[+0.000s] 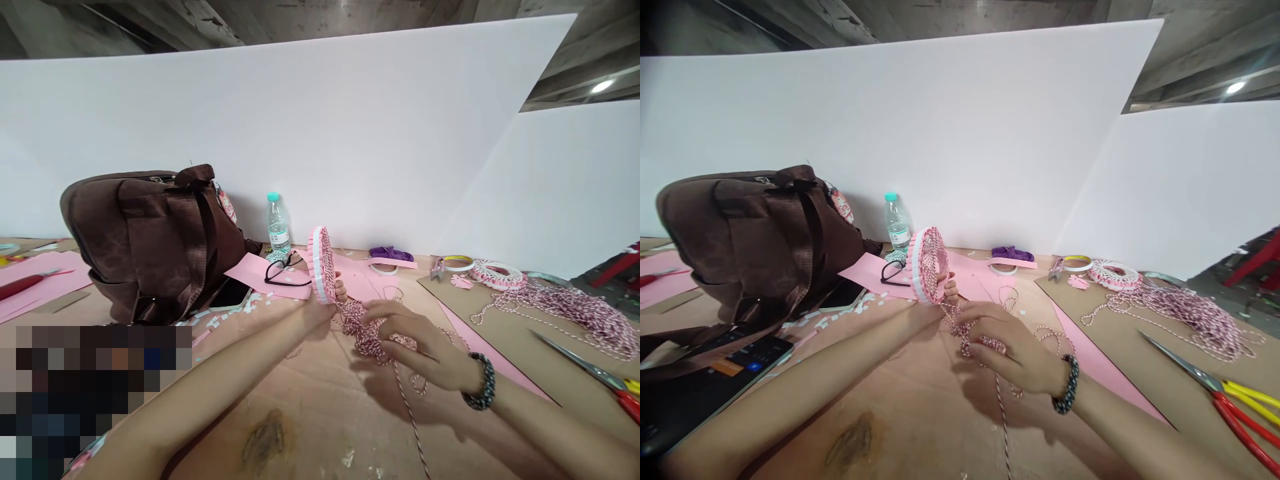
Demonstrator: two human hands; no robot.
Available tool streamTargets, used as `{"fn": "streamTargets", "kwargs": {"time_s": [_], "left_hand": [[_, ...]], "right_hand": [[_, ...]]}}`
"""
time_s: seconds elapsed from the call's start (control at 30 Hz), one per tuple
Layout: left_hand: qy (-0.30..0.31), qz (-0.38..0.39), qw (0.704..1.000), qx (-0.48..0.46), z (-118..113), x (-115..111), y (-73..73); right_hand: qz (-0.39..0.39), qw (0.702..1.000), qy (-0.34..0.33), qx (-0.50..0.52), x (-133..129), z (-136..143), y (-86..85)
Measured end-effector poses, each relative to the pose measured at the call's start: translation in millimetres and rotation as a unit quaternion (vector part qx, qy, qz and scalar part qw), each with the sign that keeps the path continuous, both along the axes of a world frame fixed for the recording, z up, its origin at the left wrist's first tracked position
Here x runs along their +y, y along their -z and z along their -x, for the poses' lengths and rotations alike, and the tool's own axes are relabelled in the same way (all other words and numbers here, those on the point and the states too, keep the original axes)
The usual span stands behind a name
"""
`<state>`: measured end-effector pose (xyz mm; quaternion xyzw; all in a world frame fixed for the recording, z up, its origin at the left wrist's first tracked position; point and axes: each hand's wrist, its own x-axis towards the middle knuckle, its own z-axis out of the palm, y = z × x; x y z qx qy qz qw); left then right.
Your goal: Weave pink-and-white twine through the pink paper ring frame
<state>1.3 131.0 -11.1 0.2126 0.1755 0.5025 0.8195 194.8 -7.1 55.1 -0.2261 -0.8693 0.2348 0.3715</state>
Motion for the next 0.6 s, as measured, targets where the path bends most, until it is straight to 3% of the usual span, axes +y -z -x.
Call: {"fn": "streamTargets", "kwargs": {"time_s": [0.07,0.13,0.27,0.37,0.43,0.5,0.6], "left_hand": [[-0.004,0.003,1.000,-0.004,-0.2,0.8,-0.8],[-0.005,0.006,1.000,-0.006,-0.1,1.7,-1.0],[0.001,0.007,1.000,-0.002,0.8,2.9,0.1],[0.008,0.004,1.000,-0.001,1.7,3.6,1.7],[0.013,0.000,1.000,-0.001,1.9,4.1,2.9],[0.017,-0.005,1.000,0.000,1.7,4.6,4.1],[0.021,-0.011,1.000,0.003,0.7,4.8,5.5]], "right_hand": [[0.080,0.995,-0.019,0.051,-11.9,-1.9,3.2],[0.131,0.989,0.036,0.061,-20.8,-2.6,5.9],[0.088,0.968,0.224,-0.077,-24.7,-7.2,10.1],[0.035,0.936,0.282,-0.206,-20.8,-15.8,15.6],[0.000,0.931,0.265,-0.252,-20.4,-21.4,18.1],[-0.052,0.945,0.211,-0.244,-23.6,-25.1,16.8],[-0.108,0.983,0.044,-0.145,-33.6,-26.9,8.9]]}}
